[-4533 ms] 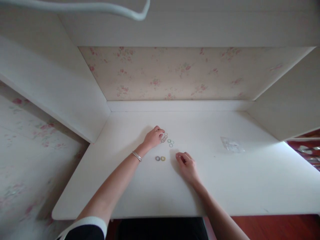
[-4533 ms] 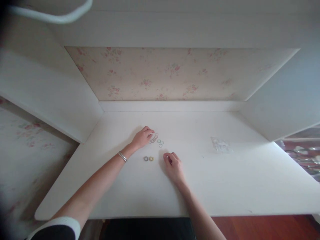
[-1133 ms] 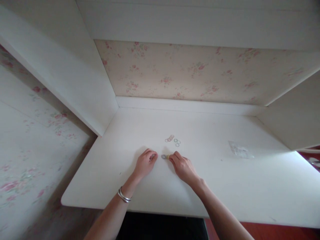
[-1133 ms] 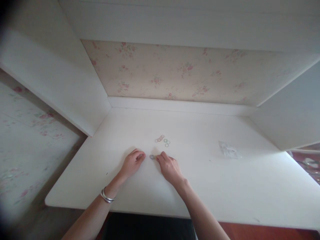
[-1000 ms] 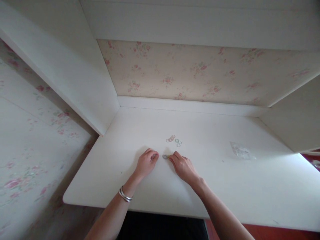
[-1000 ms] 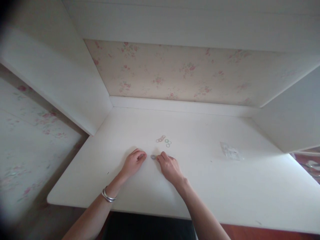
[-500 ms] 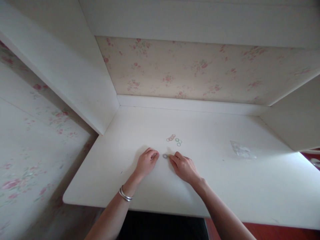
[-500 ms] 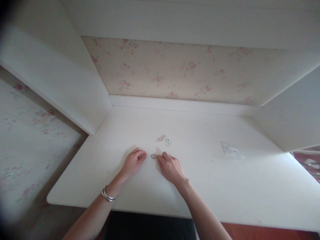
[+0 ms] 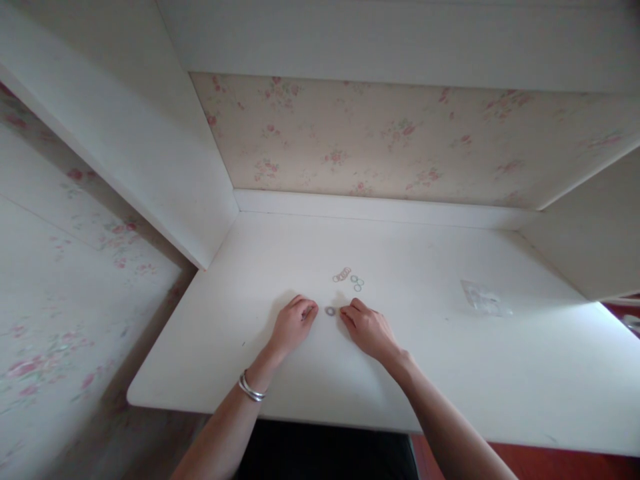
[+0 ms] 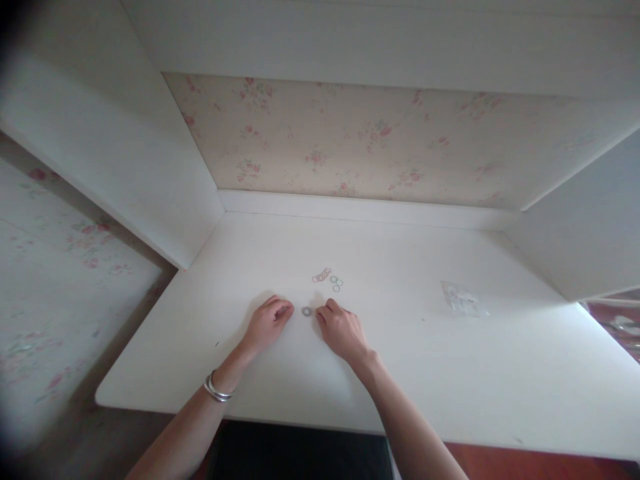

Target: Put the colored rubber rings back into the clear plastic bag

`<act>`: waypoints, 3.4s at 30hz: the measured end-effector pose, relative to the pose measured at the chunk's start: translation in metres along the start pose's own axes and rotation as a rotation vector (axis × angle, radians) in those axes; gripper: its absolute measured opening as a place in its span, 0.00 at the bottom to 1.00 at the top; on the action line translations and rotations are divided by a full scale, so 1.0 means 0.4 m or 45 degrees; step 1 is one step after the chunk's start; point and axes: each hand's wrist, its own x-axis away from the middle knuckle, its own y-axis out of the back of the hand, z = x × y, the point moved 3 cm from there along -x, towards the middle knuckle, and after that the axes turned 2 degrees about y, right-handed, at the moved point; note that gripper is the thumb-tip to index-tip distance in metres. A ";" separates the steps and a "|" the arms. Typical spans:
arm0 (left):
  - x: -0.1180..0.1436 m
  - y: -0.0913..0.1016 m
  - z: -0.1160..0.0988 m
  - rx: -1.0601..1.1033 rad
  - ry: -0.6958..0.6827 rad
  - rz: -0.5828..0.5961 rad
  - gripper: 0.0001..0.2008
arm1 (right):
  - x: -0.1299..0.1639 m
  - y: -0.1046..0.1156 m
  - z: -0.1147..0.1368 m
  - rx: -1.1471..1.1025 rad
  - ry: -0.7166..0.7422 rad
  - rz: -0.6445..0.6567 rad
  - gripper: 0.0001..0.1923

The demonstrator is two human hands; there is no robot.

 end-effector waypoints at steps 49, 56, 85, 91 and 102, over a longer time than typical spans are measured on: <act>0.006 0.003 0.002 0.030 0.010 -0.028 0.10 | -0.208 0.005 -0.058 0.101 -0.026 0.150 0.17; 0.004 0.002 0.004 0.011 -0.001 -0.013 0.10 | -0.194 0.009 -0.050 0.088 0.024 0.099 0.16; -0.133 -0.038 -0.096 -0.309 -0.146 0.111 0.09 | 0.065 -0.017 -0.087 -0.179 0.054 -0.347 0.17; -0.202 -0.092 -0.102 -0.483 -0.200 0.148 0.09 | 0.127 -0.023 -0.126 -0.478 -0.271 -0.511 0.18; -0.218 -0.122 -0.096 -0.565 -0.314 0.245 0.10 | 0.128 -0.024 -0.150 -0.717 -0.365 -0.557 0.19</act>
